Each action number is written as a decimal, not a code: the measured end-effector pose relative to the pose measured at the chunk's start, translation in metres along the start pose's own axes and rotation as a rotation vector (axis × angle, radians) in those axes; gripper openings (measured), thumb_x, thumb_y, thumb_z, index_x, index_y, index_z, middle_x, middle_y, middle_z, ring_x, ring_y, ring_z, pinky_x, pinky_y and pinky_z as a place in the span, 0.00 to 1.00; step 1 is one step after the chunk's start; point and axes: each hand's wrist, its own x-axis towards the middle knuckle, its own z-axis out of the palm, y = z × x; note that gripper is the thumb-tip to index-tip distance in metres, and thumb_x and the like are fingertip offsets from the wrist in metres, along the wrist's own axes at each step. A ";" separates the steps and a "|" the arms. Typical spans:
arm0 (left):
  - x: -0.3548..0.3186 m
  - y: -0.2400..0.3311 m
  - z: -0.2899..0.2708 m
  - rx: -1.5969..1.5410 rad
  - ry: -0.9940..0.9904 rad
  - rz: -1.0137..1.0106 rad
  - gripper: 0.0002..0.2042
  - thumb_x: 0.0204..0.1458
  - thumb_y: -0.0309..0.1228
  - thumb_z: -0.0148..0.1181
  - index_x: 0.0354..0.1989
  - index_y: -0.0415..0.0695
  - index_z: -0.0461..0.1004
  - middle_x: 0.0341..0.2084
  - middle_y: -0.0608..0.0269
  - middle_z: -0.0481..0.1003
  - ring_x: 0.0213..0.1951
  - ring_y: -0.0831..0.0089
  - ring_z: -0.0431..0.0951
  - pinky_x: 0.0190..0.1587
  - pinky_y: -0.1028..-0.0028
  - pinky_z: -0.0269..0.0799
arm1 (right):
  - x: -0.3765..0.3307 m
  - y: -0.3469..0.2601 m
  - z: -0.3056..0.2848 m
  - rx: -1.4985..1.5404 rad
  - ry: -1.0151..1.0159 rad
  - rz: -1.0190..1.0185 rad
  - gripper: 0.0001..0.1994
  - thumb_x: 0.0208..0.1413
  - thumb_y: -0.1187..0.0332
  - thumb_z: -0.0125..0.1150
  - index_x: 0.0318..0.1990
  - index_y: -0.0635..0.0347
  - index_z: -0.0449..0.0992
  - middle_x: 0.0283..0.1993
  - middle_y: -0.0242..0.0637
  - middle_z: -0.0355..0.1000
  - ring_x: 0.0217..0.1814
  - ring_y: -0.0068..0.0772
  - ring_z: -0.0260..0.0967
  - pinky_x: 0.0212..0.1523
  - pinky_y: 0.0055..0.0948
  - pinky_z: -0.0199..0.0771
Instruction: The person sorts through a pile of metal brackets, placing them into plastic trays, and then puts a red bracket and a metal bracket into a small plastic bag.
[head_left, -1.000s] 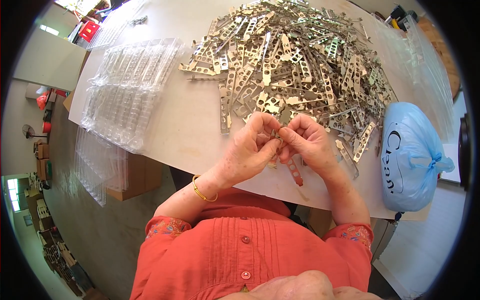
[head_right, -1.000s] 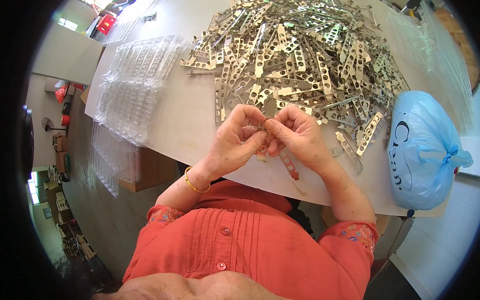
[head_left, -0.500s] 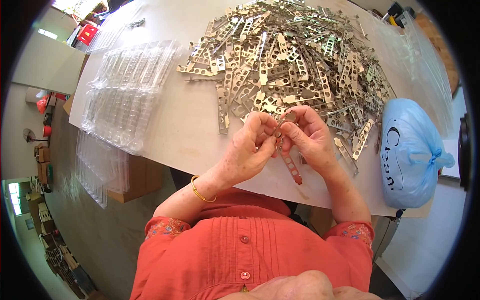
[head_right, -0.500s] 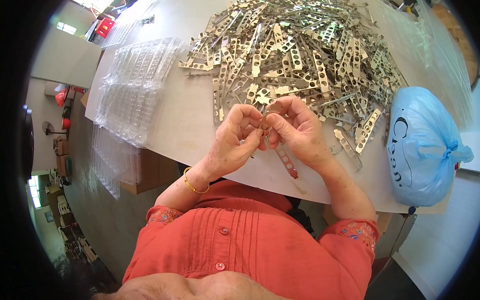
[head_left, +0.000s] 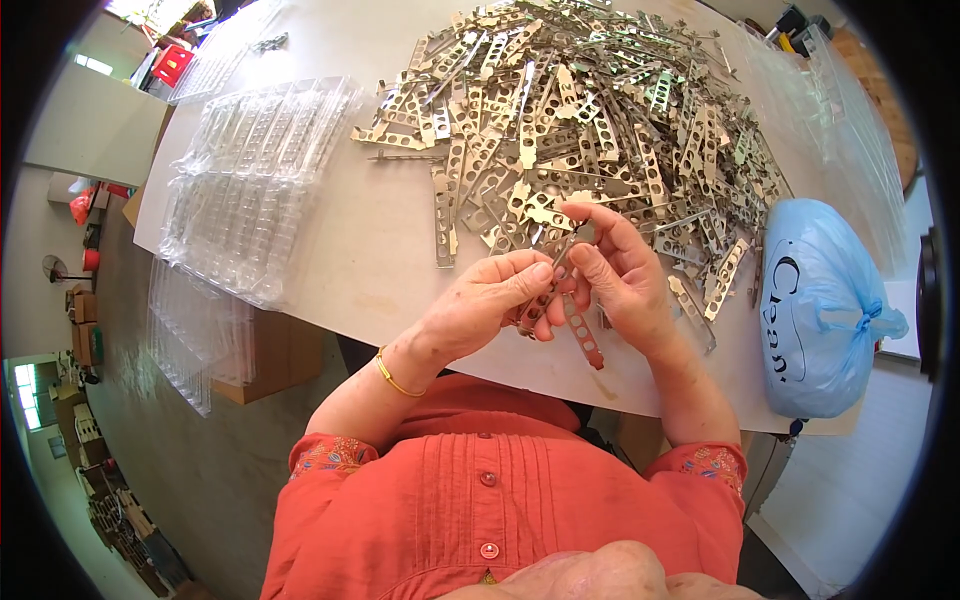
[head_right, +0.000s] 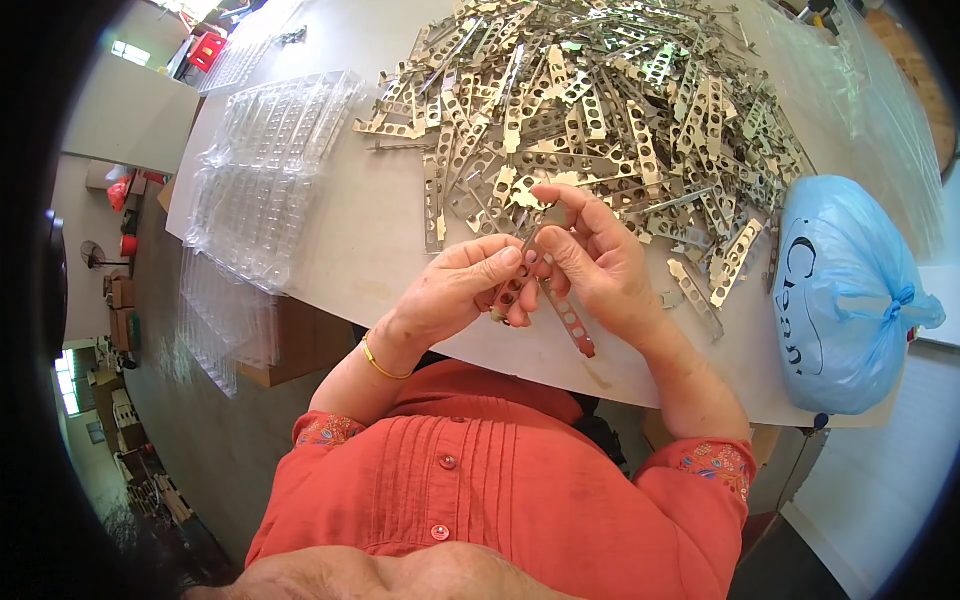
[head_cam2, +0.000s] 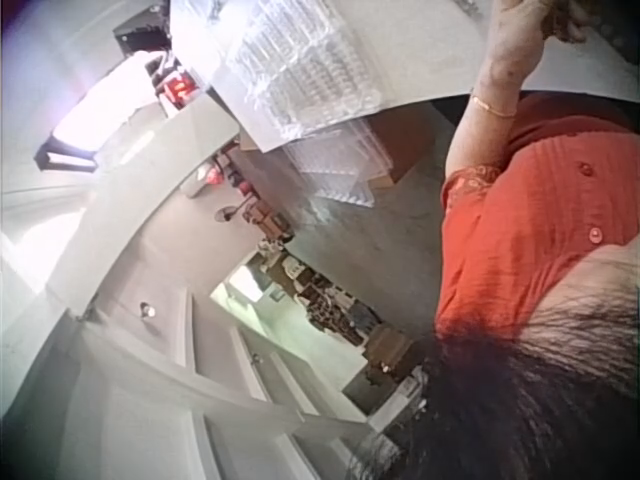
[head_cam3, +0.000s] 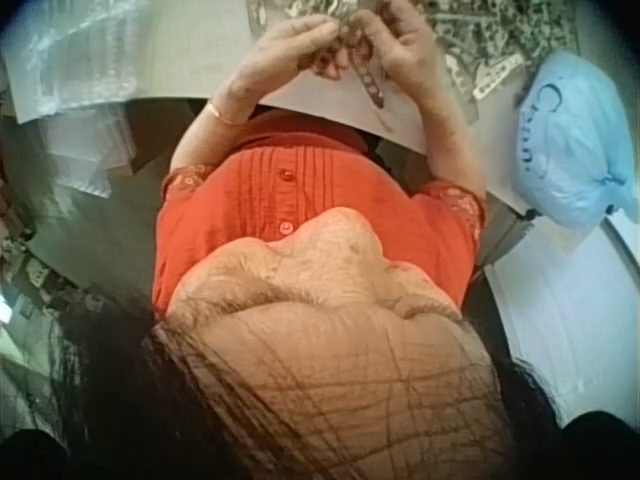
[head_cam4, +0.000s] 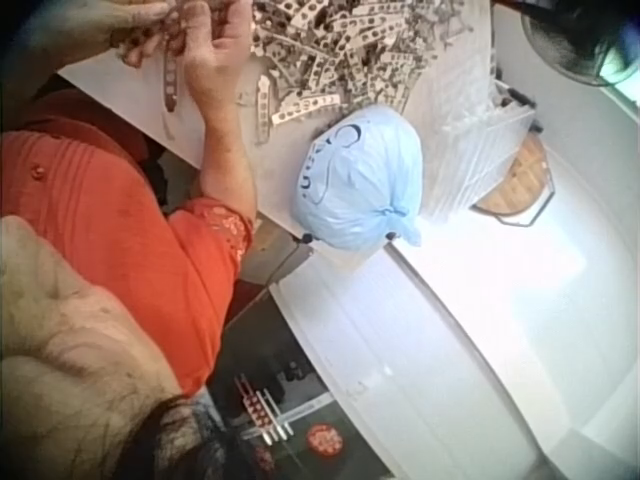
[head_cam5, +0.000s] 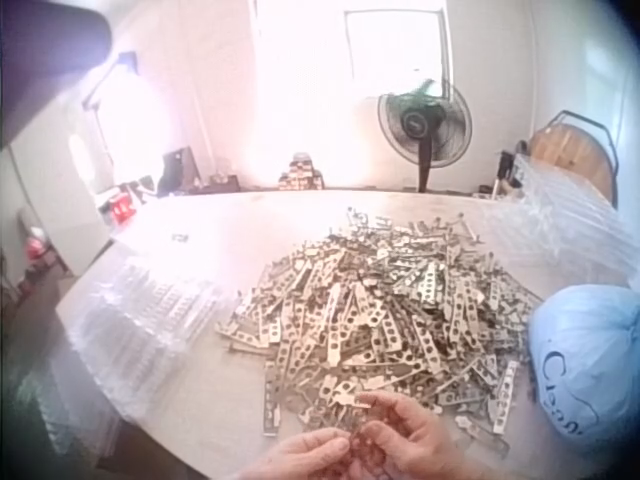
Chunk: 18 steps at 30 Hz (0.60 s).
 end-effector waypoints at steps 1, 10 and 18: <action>0.000 0.000 -0.001 -0.019 0.005 -0.006 0.13 0.68 0.40 0.49 0.46 0.43 0.72 0.30 0.64 0.78 0.28 0.80 0.77 0.31 0.82 0.66 | 0.000 0.001 0.001 -0.046 0.026 -0.039 0.19 0.68 0.72 0.53 0.64 0.61 0.66 0.36 0.29 0.73 0.29 0.14 0.67 0.27 0.15 0.69; 0.002 -0.005 -0.006 -0.218 -0.035 -0.059 0.13 0.68 0.36 0.48 0.48 0.39 0.72 0.31 0.57 0.78 0.29 0.73 0.78 0.37 0.73 0.75 | 0.000 0.005 -0.003 -0.150 0.016 -0.077 0.18 0.69 0.73 0.51 0.64 0.59 0.68 0.35 0.27 0.72 0.33 0.13 0.68 0.31 0.15 0.70; -0.002 -0.001 -0.002 0.016 -0.007 -0.053 0.11 0.67 0.39 0.50 0.43 0.45 0.72 0.29 0.66 0.77 0.28 0.81 0.75 0.32 0.79 0.69 | -0.003 0.005 -0.007 0.018 -0.083 -0.045 0.07 0.67 0.74 0.53 0.50 0.59 0.71 0.35 0.27 0.71 0.30 0.14 0.66 0.29 0.16 0.67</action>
